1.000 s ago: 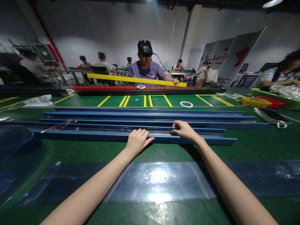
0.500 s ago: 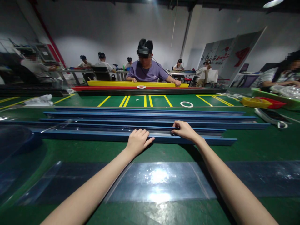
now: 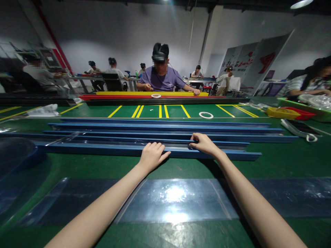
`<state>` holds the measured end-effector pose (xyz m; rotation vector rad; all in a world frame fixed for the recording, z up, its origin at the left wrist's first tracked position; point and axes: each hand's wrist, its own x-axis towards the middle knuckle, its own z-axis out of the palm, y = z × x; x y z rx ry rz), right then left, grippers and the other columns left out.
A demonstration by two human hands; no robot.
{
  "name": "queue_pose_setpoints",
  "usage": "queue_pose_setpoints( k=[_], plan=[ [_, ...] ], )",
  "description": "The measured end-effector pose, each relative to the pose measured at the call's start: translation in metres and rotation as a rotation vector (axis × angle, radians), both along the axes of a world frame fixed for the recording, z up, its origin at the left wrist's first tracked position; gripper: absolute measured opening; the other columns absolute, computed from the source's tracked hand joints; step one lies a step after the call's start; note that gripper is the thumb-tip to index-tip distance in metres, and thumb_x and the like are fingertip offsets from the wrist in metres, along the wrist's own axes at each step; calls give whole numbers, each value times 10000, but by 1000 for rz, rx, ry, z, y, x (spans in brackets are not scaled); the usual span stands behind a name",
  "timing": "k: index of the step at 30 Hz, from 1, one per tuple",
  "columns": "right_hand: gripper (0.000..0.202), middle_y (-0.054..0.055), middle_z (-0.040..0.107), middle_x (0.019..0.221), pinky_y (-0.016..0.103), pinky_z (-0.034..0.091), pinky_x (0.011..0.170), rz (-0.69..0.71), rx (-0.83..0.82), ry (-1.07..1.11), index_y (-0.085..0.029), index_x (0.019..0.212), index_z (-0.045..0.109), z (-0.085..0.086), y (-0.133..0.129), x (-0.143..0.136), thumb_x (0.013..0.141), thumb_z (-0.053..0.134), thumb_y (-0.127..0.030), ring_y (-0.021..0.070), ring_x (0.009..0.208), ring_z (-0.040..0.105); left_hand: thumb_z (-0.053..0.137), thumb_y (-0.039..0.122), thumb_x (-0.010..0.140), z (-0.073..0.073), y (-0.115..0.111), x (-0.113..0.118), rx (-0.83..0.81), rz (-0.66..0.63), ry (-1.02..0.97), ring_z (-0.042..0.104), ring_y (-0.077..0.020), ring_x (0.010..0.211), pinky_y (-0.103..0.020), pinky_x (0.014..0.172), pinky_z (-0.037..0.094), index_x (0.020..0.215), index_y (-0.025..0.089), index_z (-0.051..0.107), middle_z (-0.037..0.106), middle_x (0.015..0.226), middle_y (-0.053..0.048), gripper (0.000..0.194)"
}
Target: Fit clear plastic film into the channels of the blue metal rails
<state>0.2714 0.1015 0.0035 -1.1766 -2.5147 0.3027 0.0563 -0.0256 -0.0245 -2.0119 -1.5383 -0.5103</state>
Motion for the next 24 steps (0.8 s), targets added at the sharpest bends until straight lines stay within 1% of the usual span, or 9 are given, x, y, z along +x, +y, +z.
queue_pose_setpoints(
  k=[11, 24],
  plan=[
    [89, 13, 576, 704, 218, 339, 566, 3, 7, -11, -189, 690, 528, -1, 1, 0, 654, 555, -266, 141, 658, 508, 348, 447, 867, -1, 0, 0, 4, 15, 22, 501, -159, 651, -295, 599, 281, 670, 181, 538, 586, 665, -29, 381],
    [92, 16, 577, 709, 220, 344, 578, 2, 2, -5, -192, 688, 521, 0, 1, 1, 657, 556, -272, 144, 663, 512, 355, 440, 866, 0, 0, 0, -3, 4, 10, 501, -163, 656, -296, 598, 274, 672, 175, 537, 585, 671, -34, 375]
  ],
)
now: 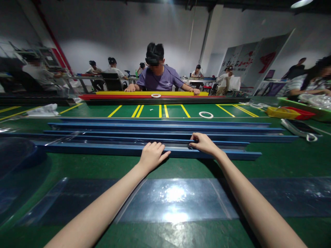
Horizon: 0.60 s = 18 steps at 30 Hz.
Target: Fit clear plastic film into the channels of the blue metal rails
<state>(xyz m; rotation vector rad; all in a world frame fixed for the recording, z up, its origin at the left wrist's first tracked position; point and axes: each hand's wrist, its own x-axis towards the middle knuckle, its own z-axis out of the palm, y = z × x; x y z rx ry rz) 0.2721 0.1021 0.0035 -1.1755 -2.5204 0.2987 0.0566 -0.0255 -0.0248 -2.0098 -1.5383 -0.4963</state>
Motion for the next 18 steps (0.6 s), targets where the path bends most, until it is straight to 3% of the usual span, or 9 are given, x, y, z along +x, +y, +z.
queue_pose_setpoints(
  k=[18],
  plan=[
    [100, 24, 578, 717, 229, 344, 584, -3, -4, 13, -187, 685, 520, 1, -1, -2, 645, 553, -272, 153, 677, 511, 340, 450, 869, 1, -1, 0, -12, 13, 15, 511, -162, 663, -297, 602, 277, 674, 177, 537, 587, 674, -18, 389]
  ],
)
